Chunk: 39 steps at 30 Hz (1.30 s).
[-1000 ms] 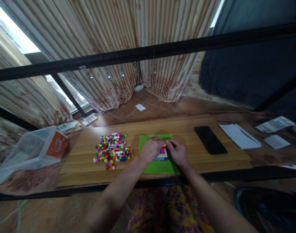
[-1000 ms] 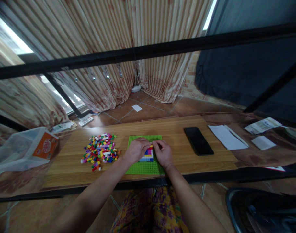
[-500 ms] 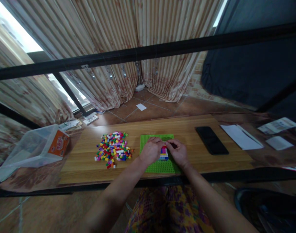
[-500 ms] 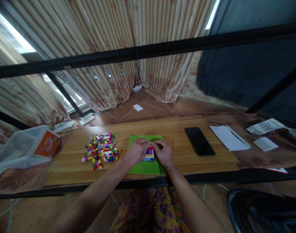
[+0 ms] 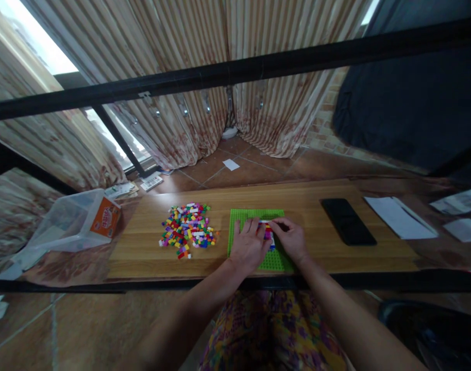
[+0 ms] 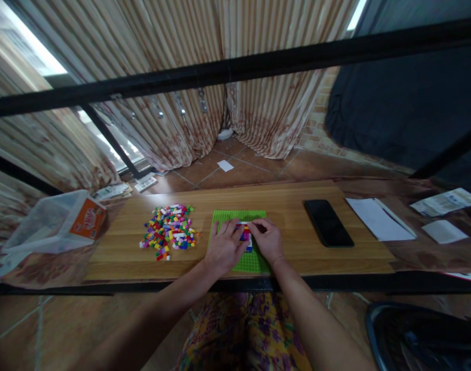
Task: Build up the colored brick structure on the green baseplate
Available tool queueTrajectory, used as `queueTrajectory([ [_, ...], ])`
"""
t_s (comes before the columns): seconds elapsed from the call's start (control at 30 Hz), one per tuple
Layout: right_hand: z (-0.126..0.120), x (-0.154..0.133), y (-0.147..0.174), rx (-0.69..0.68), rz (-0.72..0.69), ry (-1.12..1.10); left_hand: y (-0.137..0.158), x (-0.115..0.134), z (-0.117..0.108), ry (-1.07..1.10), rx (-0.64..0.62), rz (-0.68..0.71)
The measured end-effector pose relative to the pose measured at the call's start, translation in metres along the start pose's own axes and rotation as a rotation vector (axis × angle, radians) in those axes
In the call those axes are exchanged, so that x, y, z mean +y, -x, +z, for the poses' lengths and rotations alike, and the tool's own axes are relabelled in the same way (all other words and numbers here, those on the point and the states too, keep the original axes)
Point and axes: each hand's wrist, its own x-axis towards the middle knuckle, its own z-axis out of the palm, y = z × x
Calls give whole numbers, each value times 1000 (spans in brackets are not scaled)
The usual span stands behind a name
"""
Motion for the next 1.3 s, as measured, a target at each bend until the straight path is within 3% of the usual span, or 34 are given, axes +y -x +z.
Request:
queueTrajectory([
  [0.2, -2, -5, -2, -70, 73, 15, 6, -3, -1, 72, -17, -37],
  [0.37, -17, -6, -3, -67, 144, 3, 31, -6, -6, 252, 62, -129],
  [0.57, -32, -13, 40, -26, 37, 280, 71, -3, 7, 459, 105, -369],
  [0.73, -22, -17, 76, -114, -131, 530, 75, 3, 15, 521, 94, -358],
  [0.9, -16, -8, 67, -101, -241, 624, 70, 5, 15, 522, 123, -348],
  [1.1, -19, 6, 58, -101, -275, 677, 74, 1, 9, 576, 108, -327],
  [1.3, -20, 12, 62, -71, -312, 732, 102, -30, -4, 561, 219, -482],
])
